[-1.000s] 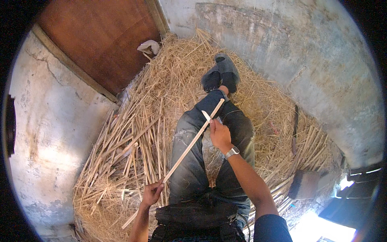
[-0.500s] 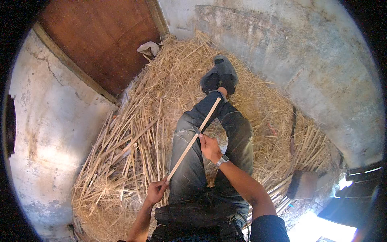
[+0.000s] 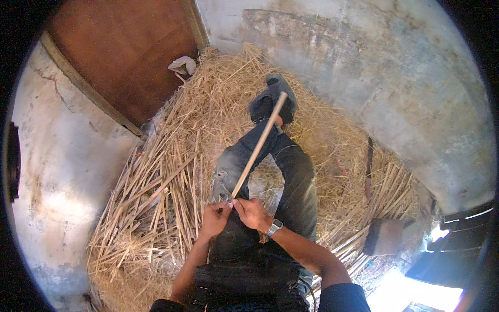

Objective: The person is shaving a thin wooden strip with a knife while sitting on a pile of straw. They hold the wooden strip with one hand and use the knife to scrape thin shavings from its surface.

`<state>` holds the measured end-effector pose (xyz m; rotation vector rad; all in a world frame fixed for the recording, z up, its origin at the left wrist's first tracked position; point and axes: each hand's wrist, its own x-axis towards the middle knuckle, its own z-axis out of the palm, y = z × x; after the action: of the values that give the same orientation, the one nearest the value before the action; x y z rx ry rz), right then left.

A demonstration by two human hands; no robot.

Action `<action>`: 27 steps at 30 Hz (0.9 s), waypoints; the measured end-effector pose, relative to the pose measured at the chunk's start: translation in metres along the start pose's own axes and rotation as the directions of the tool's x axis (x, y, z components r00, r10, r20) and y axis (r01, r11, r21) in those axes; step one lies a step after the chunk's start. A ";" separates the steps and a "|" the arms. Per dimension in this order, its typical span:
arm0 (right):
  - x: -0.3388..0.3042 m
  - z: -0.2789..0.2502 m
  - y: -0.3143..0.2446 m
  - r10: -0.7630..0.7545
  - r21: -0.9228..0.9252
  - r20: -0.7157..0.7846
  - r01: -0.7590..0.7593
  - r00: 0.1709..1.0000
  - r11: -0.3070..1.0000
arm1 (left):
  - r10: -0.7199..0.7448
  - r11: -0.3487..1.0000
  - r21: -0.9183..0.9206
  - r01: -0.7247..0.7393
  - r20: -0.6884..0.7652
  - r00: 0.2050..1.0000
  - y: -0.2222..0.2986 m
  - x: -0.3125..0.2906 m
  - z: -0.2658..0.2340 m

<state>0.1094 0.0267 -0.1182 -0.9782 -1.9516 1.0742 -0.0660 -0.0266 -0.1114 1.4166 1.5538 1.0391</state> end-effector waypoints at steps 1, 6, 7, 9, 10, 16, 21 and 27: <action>-0.004 -0.007 0.004 0.031 -0.019 -0.001 -0.031 1.000 0.999 | -0.065 0.998 0.024 0.064 0.045 0.997 0.011 0.003 0.002; -0.004 -0.015 0.037 0.259 0.158 -0.047 -0.249 0.965 0.955 | -0.119 0.972 -0.193 0.134 0.087 0.989 0.032 -0.002 0.007; 0.008 -0.021 0.035 0.229 0.106 -0.151 -0.215 0.962 0.971 | -0.147 0.966 -0.201 0.161 0.084 0.986 0.031 -0.004 0.005; 0.031 -0.032 0.038 0.192 0.053 -0.247 -0.185 0.950 0.981 | -0.159 0.971 -0.173 0.165 0.044 0.986 0.026 -0.013 -0.002; 0.042 -0.039 0.044 0.146 -0.056 -0.279 -0.168 0.949 0.984 | -0.162 0.975 -0.150 0.162 0.011 0.987 0.025 -0.018 -0.004; 0.082 -0.056 0.068 0.114 -0.311 -0.289 -0.206 0.951 0.928 | -0.134 0.989 0.056 0.139 -0.085 0.987 0.005 -0.033 -0.004; 0.058 -0.011 0.059 0.014 -0.300 -0.260 -0.094 0.966 0.949 | 0.047 0.973 0.229 -0.014 -0.142 0.989 -0.004 -0.026 0.004; 0.029 -0.004 0.032 0.075 -0.180 -0.092 -0.091 0.993 0.979 | -0.161 0.964 0.202 0.175 -0.084 0.983 0.009 -0.018 0.002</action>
<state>0.1076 0.0645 -0.1389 -1.1950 -1.9817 0.8930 -0.0600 -0.0438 -0.1035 1.3708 1.8427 0.8487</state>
